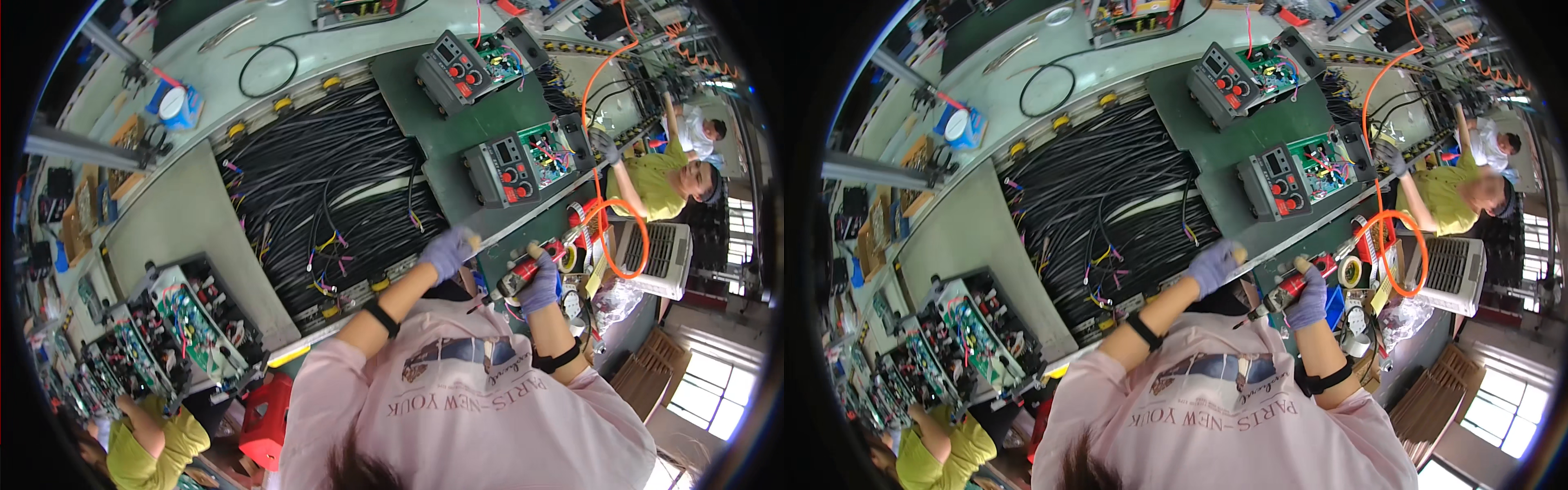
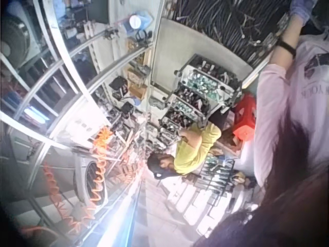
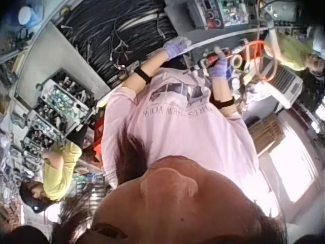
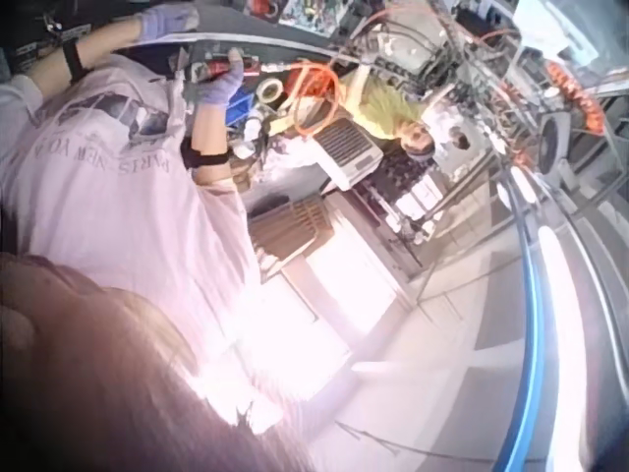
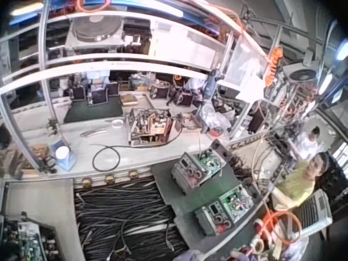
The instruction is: Assembling the internal electronic components and outer housing of welding machines on a production line.
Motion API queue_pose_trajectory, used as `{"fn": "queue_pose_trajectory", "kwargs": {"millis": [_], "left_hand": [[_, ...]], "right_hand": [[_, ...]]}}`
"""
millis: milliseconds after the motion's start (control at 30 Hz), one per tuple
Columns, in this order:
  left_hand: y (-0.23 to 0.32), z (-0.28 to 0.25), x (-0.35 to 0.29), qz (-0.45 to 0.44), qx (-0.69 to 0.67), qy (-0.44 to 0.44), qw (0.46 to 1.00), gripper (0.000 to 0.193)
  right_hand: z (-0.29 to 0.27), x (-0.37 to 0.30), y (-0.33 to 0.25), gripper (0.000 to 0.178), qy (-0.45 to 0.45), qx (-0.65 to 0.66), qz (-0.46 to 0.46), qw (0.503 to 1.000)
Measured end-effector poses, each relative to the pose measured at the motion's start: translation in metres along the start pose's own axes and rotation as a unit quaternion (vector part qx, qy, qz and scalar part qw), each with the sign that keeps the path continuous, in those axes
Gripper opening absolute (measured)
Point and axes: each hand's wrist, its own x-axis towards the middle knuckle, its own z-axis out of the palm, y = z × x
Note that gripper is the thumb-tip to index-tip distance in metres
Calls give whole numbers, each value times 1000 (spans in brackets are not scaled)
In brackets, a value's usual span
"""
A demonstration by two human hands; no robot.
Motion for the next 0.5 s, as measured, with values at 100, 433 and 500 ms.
{"fn": "queue_pose_trajectory", "kwargs": {"millis": [100,433,500], "left_hand": [[-10,32,-15,36,-19,-174,984,49],[4,-14,-37,-12,4,-183,983,66],[9,-44,-42,-43,135,-111,984,63]], "right_hand": [[-6,4,7,20,-3,26,189,982],[23,-7,48,43,-228,-167,164,945],[15,3,51,44,-341,-322,114,876]]}}
